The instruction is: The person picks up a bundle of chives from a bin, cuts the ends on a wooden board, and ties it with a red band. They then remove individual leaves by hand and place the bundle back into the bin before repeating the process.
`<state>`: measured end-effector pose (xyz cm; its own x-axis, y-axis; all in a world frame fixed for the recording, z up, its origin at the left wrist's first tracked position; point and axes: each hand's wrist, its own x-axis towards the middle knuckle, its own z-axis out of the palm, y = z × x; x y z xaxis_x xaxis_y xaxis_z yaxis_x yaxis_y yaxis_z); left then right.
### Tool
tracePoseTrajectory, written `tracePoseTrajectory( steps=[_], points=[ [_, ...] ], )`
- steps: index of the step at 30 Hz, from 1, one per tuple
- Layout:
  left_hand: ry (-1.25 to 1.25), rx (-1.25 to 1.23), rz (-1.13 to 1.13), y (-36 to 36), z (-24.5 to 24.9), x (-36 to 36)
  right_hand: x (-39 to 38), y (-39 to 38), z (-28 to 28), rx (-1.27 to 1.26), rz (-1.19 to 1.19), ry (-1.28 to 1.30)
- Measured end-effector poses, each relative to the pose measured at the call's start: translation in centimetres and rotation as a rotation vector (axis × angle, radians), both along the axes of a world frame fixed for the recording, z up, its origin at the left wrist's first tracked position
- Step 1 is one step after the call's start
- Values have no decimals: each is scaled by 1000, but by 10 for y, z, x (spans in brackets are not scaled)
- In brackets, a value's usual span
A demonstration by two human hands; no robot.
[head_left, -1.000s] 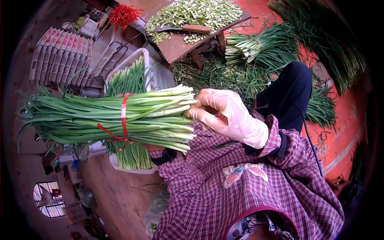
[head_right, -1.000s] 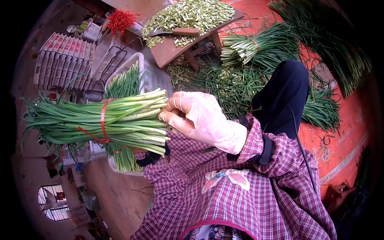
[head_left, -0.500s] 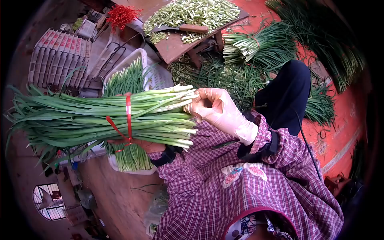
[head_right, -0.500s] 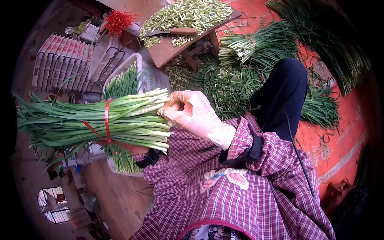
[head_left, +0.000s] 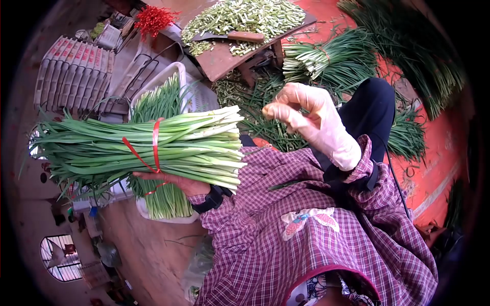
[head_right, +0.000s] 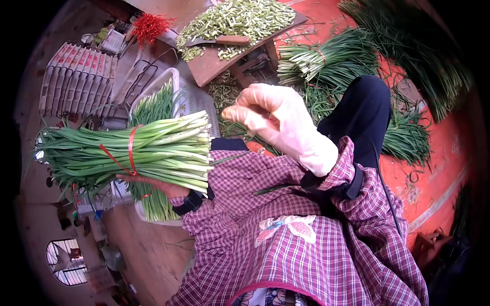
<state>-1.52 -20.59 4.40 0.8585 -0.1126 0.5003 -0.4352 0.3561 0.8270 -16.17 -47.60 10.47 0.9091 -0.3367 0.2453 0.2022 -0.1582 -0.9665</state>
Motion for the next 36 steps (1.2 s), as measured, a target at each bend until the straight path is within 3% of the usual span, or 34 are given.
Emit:
tracePoseTrajectory(
  steps=[1,2,4,8,16,20,22,24,26,28,29,32,33,36],
  points=[
    [-5,16,8,3,-4,-2,6,8,0,-134,3,-236],
    [-3,32,14,5,-8,-3,5,12,7,-427,-34,-298],
    [-1,40,17,9,-11,-5,5,20,15,-729,-36,-389],
    [5,35,17,7,-12,-6,14,27,18,-948,-41,-389],
    [29,-19,20,-9,8,-4,28,26,10,-958,46,-450],
    [119,-109,-8,-28,38,-4,34,23,12,-975,-23,-464],
    [176,-148,-20,-35,51,-6,34,13,22,-945,-198,-482],
    [200,-177,-17,-36,56,-6,33,-3,28,-723,-307,-508],
    [161,-189,5,-26,41,-1,22,-15,30,-870,-324,-333],
    [-328,475,414,-20,19,4,12,-15,27,-975,-255,-252],
    [-169,389,459,-41,37,-6,8,-8,28,-952,-206,-319],
    [-241,424,505,-50,43,-8,1,16,31,-983,-1,-396],
    [310,-186,53,-50,63,-4,2,23,30,-1004,2,-399],
    [446,-362,-66,-52,62,6,18,37,13,-1024,1,-441]
  ],
)
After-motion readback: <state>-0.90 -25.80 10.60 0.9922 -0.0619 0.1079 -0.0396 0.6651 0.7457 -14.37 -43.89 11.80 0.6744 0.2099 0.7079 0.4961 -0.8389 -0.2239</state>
